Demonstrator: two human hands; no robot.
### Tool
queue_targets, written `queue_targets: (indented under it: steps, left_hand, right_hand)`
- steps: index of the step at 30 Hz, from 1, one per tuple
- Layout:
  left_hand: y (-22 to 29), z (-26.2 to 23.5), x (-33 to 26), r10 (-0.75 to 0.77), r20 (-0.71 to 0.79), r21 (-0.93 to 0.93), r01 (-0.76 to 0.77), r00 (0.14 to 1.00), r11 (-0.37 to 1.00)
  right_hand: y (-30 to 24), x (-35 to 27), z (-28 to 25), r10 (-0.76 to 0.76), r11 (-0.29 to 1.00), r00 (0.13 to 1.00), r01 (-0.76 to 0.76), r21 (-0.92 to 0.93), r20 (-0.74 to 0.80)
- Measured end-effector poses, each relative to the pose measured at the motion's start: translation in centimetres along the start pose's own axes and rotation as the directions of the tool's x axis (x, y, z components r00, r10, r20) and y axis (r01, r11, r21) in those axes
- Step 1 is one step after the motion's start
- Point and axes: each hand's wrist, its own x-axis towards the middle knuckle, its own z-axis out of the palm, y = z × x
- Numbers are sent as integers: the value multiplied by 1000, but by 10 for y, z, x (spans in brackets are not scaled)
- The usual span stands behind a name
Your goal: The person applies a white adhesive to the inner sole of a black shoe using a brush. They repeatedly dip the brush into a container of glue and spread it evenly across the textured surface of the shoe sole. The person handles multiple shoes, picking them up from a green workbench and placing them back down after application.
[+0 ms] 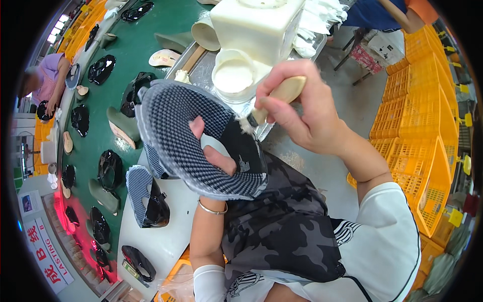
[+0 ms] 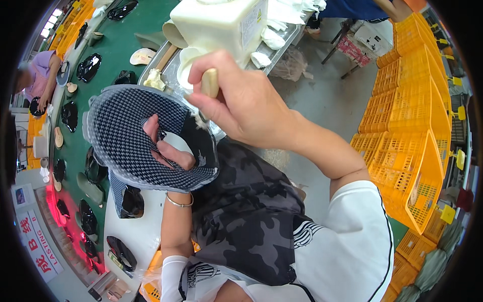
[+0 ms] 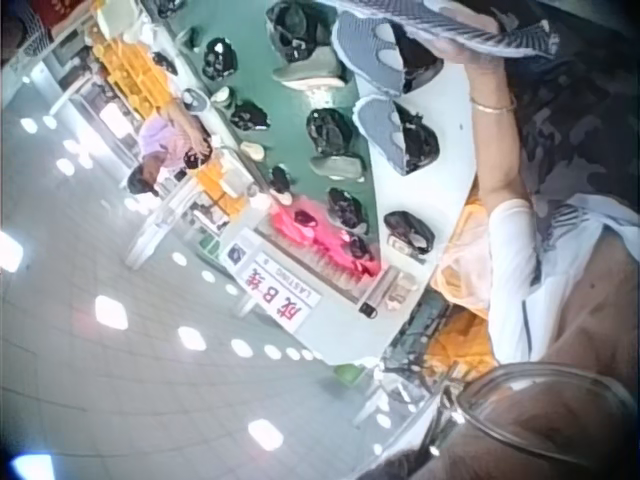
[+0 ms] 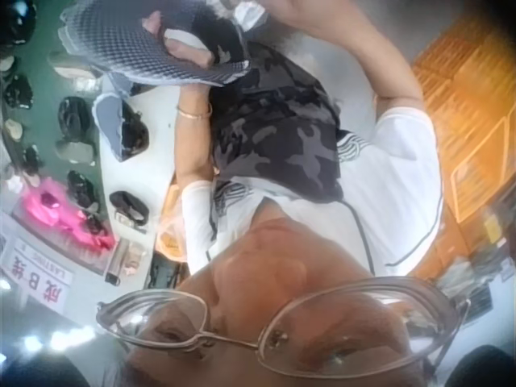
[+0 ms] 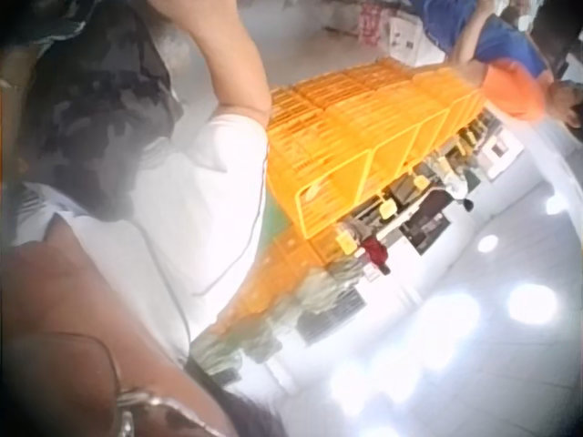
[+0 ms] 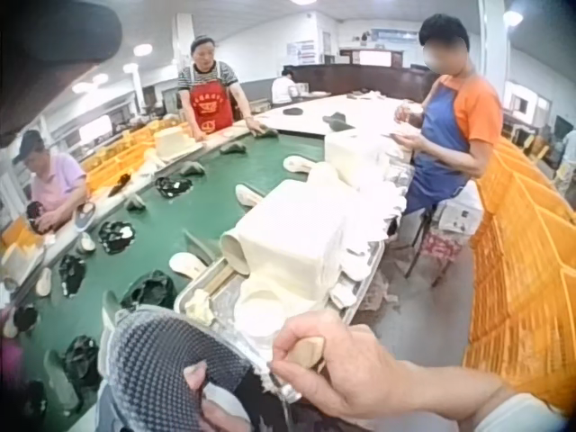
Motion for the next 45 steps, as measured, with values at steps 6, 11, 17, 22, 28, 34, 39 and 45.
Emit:
queue_targets:
  steps: [6,11,17,22,28,34,39,45]
  left_hand:
    - [4,-15,6,164,-11,270,-155,986,950]
    - [7,-30,1,230,-47,235,-213,972,948]
    - [9,-32,-7,209,-72,184,-192,975,964]
    - [9,-32,-11,182,-79,161,-167,980,973]
    - [13,-21,-12,80,-96,180,-62,992,982]
    - [24,-34,2,457,98,172,-468,884,867]
    - [36,-40,3,440,212,283,-486,873,827]
    - [41,-45,-1,383,243,239,-438,891,867]
  right_hand:
    - [-22,-15,-22,254,902,925,-331,275,281]
    - [-40,-29,-18,232,702,959,-279,656,160]
    - [-26,-47,-21,87,884,973,-174,434,213]
    - [-8,-41,-15,-85,990,984,67,120,155]
    - [9,-24,-9,-145,976,986,157,153,-88]
    - [44,-13,-5,236,845,929,-51,533,-285]
    - [74,-9,15,303,803,906,-76,592,-296]
    - [80,-19,28,352,826,904,-178,535,-243]
